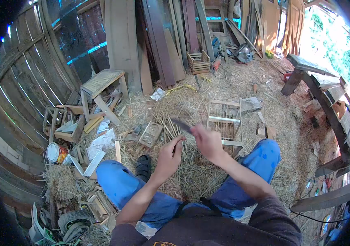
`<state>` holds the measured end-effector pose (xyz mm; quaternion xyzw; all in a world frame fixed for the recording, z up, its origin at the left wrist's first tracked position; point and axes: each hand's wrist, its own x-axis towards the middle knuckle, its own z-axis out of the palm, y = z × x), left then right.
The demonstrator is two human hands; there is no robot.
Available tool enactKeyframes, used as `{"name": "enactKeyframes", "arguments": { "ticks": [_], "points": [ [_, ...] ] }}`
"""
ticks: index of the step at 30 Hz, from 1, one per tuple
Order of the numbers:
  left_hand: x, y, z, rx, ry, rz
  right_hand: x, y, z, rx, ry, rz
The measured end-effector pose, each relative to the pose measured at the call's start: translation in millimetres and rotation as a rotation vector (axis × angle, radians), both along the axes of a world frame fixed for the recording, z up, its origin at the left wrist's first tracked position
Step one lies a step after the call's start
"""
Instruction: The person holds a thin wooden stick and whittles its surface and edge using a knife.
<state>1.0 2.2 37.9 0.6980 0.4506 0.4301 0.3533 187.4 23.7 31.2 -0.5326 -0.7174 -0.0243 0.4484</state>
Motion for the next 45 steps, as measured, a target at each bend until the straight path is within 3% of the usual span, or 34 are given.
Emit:
{"name": "enactKeyframes", "arguments": {
  "ticks": [2,5,6,12,16,22,25,26,29,30,33,37,45],
  "points": [
    [-1.1,1.3,1.3,0.019,0.008,0.005,-8.2,-3.7,6.6,-0.035,-0.077,0.04],
    [-3.3,-1.0,10.4,0.012,0.028,-0.009,1.7,10.8,16.7,0.005,0.08,-0.097],
    [-2.8,-2.0,13.2,0.005,0.033,-0.019,9.0,12.1,18.7,-0.12,0.019,-0.174],
    [1.9,1.6,-4.2,0.122,-0.025,-0.027,-8.2,-4.0,1.8,0.035,-0.005,0.086],
    [0.5,-2.6,2.3,0.011,-0.018,-0.036,10.3,8.9,20.7,-0.124,0.048,-0.134],
    [0.5,-1.0,-3.6,0.011,-0.039,-0.013,-3.8,-2.1,11.0,0.032,-0.01,0.051],
    [-0.9,-1.3,0.0,0.033,-0.023,-0.028,7.8,12.8,22.0,-0.077,0.071,-0.156],
    [-1.6,-2.3,3.3,0.031,-0.001,-0.039,10.8,10.5,24.5,-0.149,0.079,-0.155],
    [0.2,-1.3,-4.9,0.039,-0.014,-0.038,1.2,-2.2,-1.4,-0.01,0.025,-0.02],
    [1.1,-1.2,-4.8,0.045,-0.031,-0.029,-3.2,-8.4,1.9,-0.105,-0.065,0.026],
    [-1.9,-3.6,1.1,-0.073,-0.031,-0.032,-3.2,1.8,13.6,0.02,0.051,0.04],
    [1.3,-6.2,-0.1,-0.02,-0.039,-0.047,12.5,10.1,13.3,-0.042,0.003,-0.173],
    [-1.4,-8.3,-9.8,0.029,-0.008,-0.04,14.1,5.5,25.5,-0.067,0.088,-0.138]
  ]
}}
